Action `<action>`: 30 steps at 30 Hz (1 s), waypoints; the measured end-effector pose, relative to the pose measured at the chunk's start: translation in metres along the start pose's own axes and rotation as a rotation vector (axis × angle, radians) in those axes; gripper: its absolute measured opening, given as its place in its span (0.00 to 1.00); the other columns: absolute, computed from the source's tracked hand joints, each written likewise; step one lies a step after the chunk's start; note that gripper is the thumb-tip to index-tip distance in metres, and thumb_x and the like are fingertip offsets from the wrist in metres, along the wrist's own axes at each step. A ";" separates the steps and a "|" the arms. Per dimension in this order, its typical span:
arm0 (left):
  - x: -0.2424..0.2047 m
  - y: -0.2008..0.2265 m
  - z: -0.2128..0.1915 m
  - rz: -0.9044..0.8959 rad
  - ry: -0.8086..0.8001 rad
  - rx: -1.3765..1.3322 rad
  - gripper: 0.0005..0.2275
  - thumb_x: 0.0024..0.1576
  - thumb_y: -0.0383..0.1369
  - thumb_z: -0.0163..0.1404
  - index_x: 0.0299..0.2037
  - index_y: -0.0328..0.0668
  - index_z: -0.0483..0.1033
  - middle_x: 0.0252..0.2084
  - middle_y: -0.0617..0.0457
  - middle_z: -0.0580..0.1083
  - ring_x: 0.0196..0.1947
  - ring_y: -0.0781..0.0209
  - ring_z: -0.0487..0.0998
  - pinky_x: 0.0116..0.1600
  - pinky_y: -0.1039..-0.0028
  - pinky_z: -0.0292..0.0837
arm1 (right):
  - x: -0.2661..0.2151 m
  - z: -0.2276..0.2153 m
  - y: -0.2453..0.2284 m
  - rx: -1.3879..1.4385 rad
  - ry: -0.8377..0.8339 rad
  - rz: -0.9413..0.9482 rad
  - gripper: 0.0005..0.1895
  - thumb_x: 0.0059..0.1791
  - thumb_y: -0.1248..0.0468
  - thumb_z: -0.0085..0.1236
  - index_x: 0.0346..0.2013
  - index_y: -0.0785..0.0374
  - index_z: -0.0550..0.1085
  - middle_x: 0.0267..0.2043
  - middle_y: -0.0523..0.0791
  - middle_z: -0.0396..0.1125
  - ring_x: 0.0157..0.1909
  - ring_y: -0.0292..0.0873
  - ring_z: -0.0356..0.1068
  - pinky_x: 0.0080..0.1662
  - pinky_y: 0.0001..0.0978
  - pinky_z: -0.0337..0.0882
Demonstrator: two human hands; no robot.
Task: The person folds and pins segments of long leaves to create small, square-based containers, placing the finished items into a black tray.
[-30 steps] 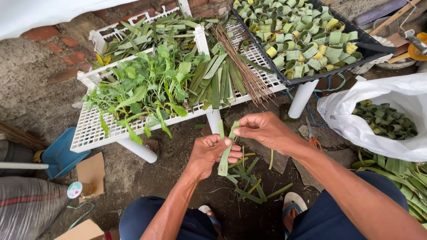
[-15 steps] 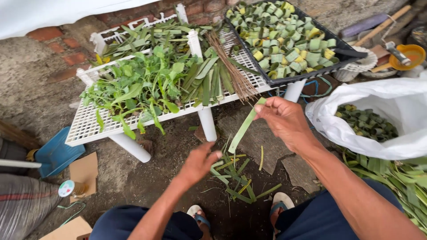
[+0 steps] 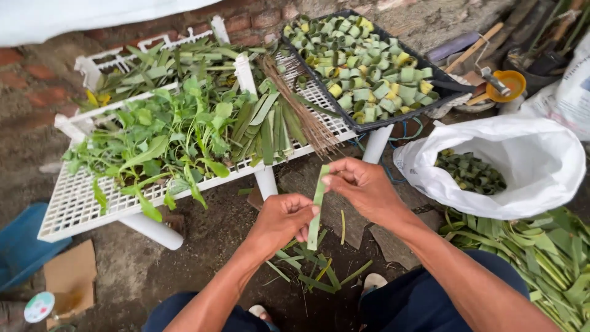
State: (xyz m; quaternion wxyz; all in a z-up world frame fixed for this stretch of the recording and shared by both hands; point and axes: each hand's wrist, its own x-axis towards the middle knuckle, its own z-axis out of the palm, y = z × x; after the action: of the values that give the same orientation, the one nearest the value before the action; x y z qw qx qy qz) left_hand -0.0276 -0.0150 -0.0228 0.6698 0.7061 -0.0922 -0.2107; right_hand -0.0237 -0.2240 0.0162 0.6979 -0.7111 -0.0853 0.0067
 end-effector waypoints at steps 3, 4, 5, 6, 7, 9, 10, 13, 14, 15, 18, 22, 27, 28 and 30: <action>0.004 0.029 0.010 -0.032 0.031 -0.107 0.12 0.64 0.30 0.52 0.41 0.21 0.79 0.23 0.40 0.77 0.15 0.62 0.78 0.20 0.79 0.79 | 0.014 -0.003 0.003 -0.043 0.079 0.008 0.13 0.49 0.67 0.65 0.47 0.71 0.78 0.28 0.52 0.77 0.31 0.35 0.69 0.39 0.27 0.70; 0.007 0.035 0.009 -0.028 0.036 -0.117 0.12 0.64 0.30 0.52 0.41 0.21 0.79 0.23 0.40 0.77 0.15 0.62 0.78 0.20 0.79 0.79 | 0.020 -0.004 0.004 -0.051 0.071 0.008 0.13 0.49 0.67 0.65 0.47 0.71 0.78 0.28 0.52 0.77 0.31 0.35 0.69 0.39 0.27 0.70; 0.010 0.041 0.008 -0.028 0.019 -0.093 0.11 0.63 0.30 0.52 0.39 0.22 0.79 0.22 0.40 0.77 0.14 0.63 0.78 0.19 0.79 0.78 | 0.027 -0.004 0.004 -0.049 0.105 0.017 0.13 0.50 0.68 0.64 0.47 0.71 0.78 0.28 0.51 0.76 0.31 0.35 0.69 0.39 0.26 0.70; 0.013 0.045 0.009 -0.028 0.004 -0.074 0.11 0.62 0.30 0.52 0.37 0.23 0.79 0.21 0.40 0.77 0.14 0.64 0.77 0.18 0.80 0.76 | 0.033 -0.005 0.005 -0.050 0.136 0.029 0.12 0.50 0.69 0.63 0.48 0.71 0.78 0.27 0.51 0.76 0.31 0.35 0.68 0.39 0.26 0.69; 0.017 0.045 0.006 -0.025 0.012 -0.089 0.11 0.62 0.30 0.52 0.37 0.23 0.79 0.21 0.40 0.77 0.14 0.64 0.77 0.18 0.80 0.76 | 0.039 -0.005 0.005 -0.063 0.124 0.032 0.12 0.50 0.69 0.63 0.48 0.71 0.78 0.27 0.51 0.76 0.31 0.35 0.68 0.39 0.26 0.69; 0.026 0.045 0.002 0.003 0.009 -0.094 0.09 0.63 0.26 0.50 0.36 0.24 0.79 0.21 0.40 0.77 0.13 0.65 0.77 0.18 0.82 0.75 | 0.052 -0.003 0.006 -0.078 0.122 0.010 0.13 0.50 0.70 0.63 0.49 0.72 0.78 0.28 0.52 0.76 0.30 0.34 0.67 0.40 0.26 0.70; 0.027 0.043 -0.002 0.001 0.014 -0.100 0.09 0.63 0.26 0.50 0.36 0.24 0.79 0.21 0.40 0.77 0.13 0.65 0.77 0.18 0.82 0.75 | 0.058 -0.001 0.006 -0.080 0.116 0.014 0.13 0.50 0.70 0.63 0.49 0.72 0.78 0.28 0.52 0.76 0.30 0.34 0.67 0.40 0.26 0.70; 0.035 0.037 -0.010 -0.024 0.063 -0.144 0.07 0.61 0.24 0.52 0.38 0.21 0.79 0.25 0.38 0.77 0.15 0.66 0.77 0.20 0.82 0.78 | 0.071 0.004 0.006 -0.084 0.133 -0.006 0.12 0.50 0.69 0.64 0.47 0.72 0.78 0.26 0.51 0.74 0.26 0.31 0.61 0.30 0.21 0.63; 0.038 0.034 -0.012 -0.022 0.083 -0.174 0.06 0.60 0.23 0.53 0.39 0.21 0.80 0.25 0.39 0.77 0.16 0.66 0.78 0.22 0.83 0.78 | 0.075 0.008 0.005 -0.066 0.129 -0.013 0.11 0.50 0.69 0.63 0.46 0.72 0.77 0.26 0.51 0.74 0.26 0.29 0.60 0.30 0.19 0.61; 0.041 0.032 -0.014 -0.019 0.103 -0.203 0.06 0.58 0.21 0.54 0.39 0.20 0.80 0.26 0.41 0.76 0.17 0.65 0.78 0.23 0.83 0.79 | 0.079 0.011 0.003 -0.048 0.125 -0.020 0.11 0.50 0.69 0.63 0.46 0.71 0.77 0.26 0.50 0.74 0.25 0.28 0.60 0.29 0.18 0.59; 0.041 0.025 -0.018 -0.023 0.134 -0.277 0.06 0.56 0.21 0.56 0.38 0.20 0.79 0.27 0.42 0.75 0.19 0.65 0.79 0.24 0.83 0.80 | 0.086 0.014 0.012 0.006 0.113 0.017 0.11 0.50 0.68 0.63 0.46 0.69 0.76 0.25 0.49 0.74 0.20 0.26 0.59 0.24 0.16 0.57; 0.041 0.020 -0.025 -0.020 0.150 -0.301 0.05 0.57 0.20 0.55 0.39 0.20 0.80 0.27 0.43 0.75 0.18 0.65 0.79 0.23 0.83 0.80 | 0.085 0.028 0.000 -0.029 0.106 -0.034 0.11 0.50 0.69 0.63 0.46 0.71 0.77 0.26 0.51 0.75 0.25 0.29 0.61 0.28 0.17 0.58; 0.031 0.047 -0.033 -0.307 0.197 -0.214 0.01 0.61 0.22 0.58 0.38 0.32 0.81 0.27 0.48 0.77 0.17 0.65 0.75 0.26 0.79 0.76 | 0.090 0.028 0.000 -0.328 0.030 0.067 0.14 0.53 0.62 0.58 0.53 0.58 0.76 0.29 0.41 0.77 0.18 0.29 0.51 0.26 0.22 0.55; 0.030 0.045 -0.035 -0.299 0.201 -0.212 0.01 0.61 0.22 0.58 0.38 0.32 0.81 0.27 0.48 0.77 0.17 0.65 0.75 0.26 0.79 0.76 | 0.091 0.029 0.000 -0.328 0.028 0.058 0.14 0.53 0.62 0.58 0.53 0.58 0.76 0.29 0.41 0.77 0.18 0.29 0.51 0.26 0.22 0.55; 0.029 0.039 -0.039 -0.293 0.244 -0.197 0.03 0.62 0.25 0.58 0.37 0.33 0.82 0.23 0.49 0.76 0.15 0.67 0.74 0.22 0.81 0.72 | 0.093 0.031 -0.002 -0.387 0.067 0.183 0.14 0.52 0.59 0.59 0.52 0.56 0.78 0.33 0.41 0.80 0.21 0.31 0.57 0.33 0.24 0.63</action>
State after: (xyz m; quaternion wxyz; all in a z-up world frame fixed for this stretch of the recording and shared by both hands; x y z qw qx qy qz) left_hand 0.0201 0.0049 0.0113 0.7041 0.6632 0.1142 -0.2266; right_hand 0.0638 -0.1814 0.0272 0.5472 -0.8365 0.0030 0.0301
